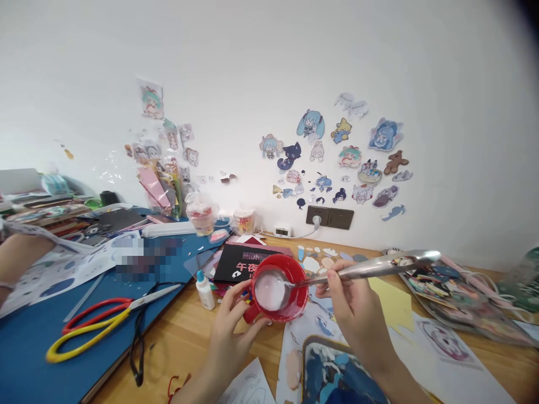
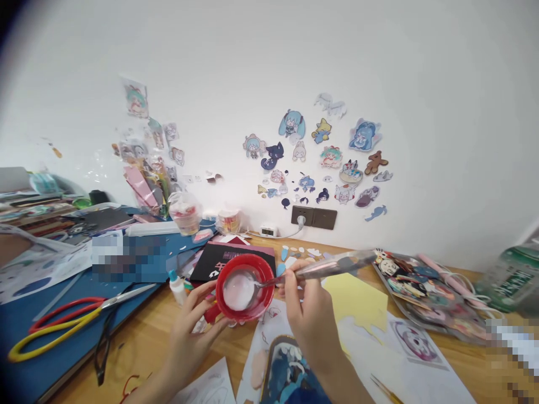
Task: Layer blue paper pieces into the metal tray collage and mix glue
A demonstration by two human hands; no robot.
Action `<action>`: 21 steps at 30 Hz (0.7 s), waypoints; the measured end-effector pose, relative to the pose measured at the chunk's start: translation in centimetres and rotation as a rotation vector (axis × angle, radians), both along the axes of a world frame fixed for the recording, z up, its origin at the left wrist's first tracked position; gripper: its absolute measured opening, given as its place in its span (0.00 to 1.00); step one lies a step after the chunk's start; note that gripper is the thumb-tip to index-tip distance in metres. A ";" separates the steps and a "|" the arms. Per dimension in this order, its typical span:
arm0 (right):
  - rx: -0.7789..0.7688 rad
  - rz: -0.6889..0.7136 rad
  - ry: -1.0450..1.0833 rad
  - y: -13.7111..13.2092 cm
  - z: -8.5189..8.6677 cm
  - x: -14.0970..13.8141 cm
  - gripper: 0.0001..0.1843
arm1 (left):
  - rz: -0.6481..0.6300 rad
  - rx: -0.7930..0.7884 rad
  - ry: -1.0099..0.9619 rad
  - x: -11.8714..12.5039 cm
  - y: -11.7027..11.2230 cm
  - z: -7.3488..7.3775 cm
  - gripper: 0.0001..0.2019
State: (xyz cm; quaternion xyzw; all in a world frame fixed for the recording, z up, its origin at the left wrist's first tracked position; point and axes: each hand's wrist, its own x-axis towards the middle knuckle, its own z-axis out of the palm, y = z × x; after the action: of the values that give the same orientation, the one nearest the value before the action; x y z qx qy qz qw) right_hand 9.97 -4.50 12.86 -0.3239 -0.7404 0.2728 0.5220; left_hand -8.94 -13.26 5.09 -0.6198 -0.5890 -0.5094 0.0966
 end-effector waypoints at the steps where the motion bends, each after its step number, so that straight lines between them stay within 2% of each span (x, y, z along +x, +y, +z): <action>1: 0.014 -0.003 0.005 0.0 0.1 0.2 0.06 | 0.005 -0.011 -0.011 0.0 0.0 0.0 0.07; 3: 0.136 0.009 -0.027 0.2 0.4 0.6 0.04 | 0.004 -0.031 -0.036 -0.1 0.1 -0.2 0.07; 7: 0.531 0.004 -0.175 0.4 0.7 1.8 0.04 | -0.013 -0.051 -0.068 -0.1 0.1 -0.4 0.08; 9: 0.631 0.011 -0.207 0.4 0.8 2.2 0.06 | -0.015 -0.046 -0.075 -0.1 0.1 -0.5 0.07; 15: 0.680 0.329 -0.266 0.3 1.1 2.4 0.13 | -0.065 -0.004 -0.060 -0.1 0.3 -0.6 0.06; 18: 0.718 0.316 -0.296 0.2 1.1 2.2 0.12 | -0.109 0.021 -0.053 -0.1 0.2 -0.8 0.09; 21: 0.681 0.253 -0.310 0.1 1.0 1.7 0.10 | -0.121 0.038 -0.056 0.0 0.1 -0.7 0.10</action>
State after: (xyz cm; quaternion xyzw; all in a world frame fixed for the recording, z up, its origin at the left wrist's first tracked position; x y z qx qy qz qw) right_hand 11.71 -4.44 13.86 -0.0760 -0.8926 0.0217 0.4438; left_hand -8.96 -13.14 4.36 -0.6380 -0.5432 -0.5424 0.0607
